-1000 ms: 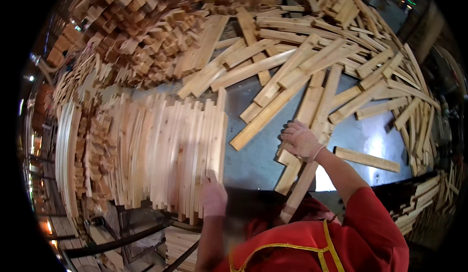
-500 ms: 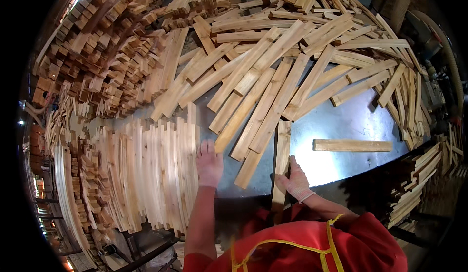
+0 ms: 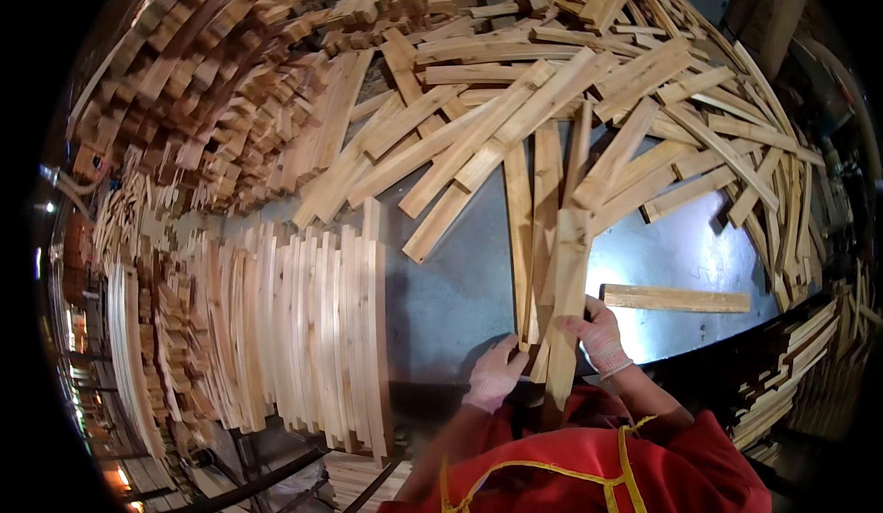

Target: The person picks up wooden planks from a large pile on a metal table and arranges them into neat vertical stacks. They repeatedly gather handfuls of planks, align them, and place them onto a growing stack on the left side of the table. The person wears pink gloves and a red shirt with yellow straps throughout the process.

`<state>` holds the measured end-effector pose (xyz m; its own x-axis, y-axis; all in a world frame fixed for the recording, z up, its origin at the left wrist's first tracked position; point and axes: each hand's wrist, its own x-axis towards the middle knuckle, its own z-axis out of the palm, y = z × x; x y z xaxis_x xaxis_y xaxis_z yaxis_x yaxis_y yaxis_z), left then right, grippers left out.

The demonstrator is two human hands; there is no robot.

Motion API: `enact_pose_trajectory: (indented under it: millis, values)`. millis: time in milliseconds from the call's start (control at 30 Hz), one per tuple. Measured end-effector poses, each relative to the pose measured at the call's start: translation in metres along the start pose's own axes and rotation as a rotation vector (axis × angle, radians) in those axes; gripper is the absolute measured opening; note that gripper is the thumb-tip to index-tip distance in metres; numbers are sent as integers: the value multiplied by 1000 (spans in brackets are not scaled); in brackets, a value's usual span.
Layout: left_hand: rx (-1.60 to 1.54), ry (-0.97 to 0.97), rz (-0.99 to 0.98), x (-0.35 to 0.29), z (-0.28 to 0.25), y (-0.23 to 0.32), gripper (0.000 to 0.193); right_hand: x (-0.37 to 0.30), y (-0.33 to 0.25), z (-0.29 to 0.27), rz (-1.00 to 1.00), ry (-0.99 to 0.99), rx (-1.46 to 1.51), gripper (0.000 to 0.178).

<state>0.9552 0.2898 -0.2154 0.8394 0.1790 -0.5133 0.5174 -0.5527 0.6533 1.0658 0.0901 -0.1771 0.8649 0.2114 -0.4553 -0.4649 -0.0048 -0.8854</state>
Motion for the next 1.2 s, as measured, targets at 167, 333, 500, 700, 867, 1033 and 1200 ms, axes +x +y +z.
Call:
enact_pose_trajectory:
  millis: [167, 333, 500, 700, 867, 1033, 1200]
  values:
    - [-221, 55, 212, -59, -63, 1, 72, 2, -70, 37, -71, -39, 103, 38]
    - [-252, 150, 102, -62, -100, 6, 69, 1, -56, 130, -104, -208, 156, 46]
    - [169, 564, -58, -55, -115, -87, 63, 22, 8, 119, -181, -274, -258, 63]
    - [904, 665, -197, -12, -148, -91, 84, 81, -34, 31, -411, 199, -545, 66]
    - [672, 662, 185, 106, -174, 0, 87, 150, -122, 41, -672, 230, -1146, 41]
    - [628, 763, 271, 246, -200, 39, 93, 164, -84, 87, -976, -438, -1551, 27]
    - [574, 342, -91, 243, -180, 84, 122, 157, -77, 3, -897, -657, -1546, 26]
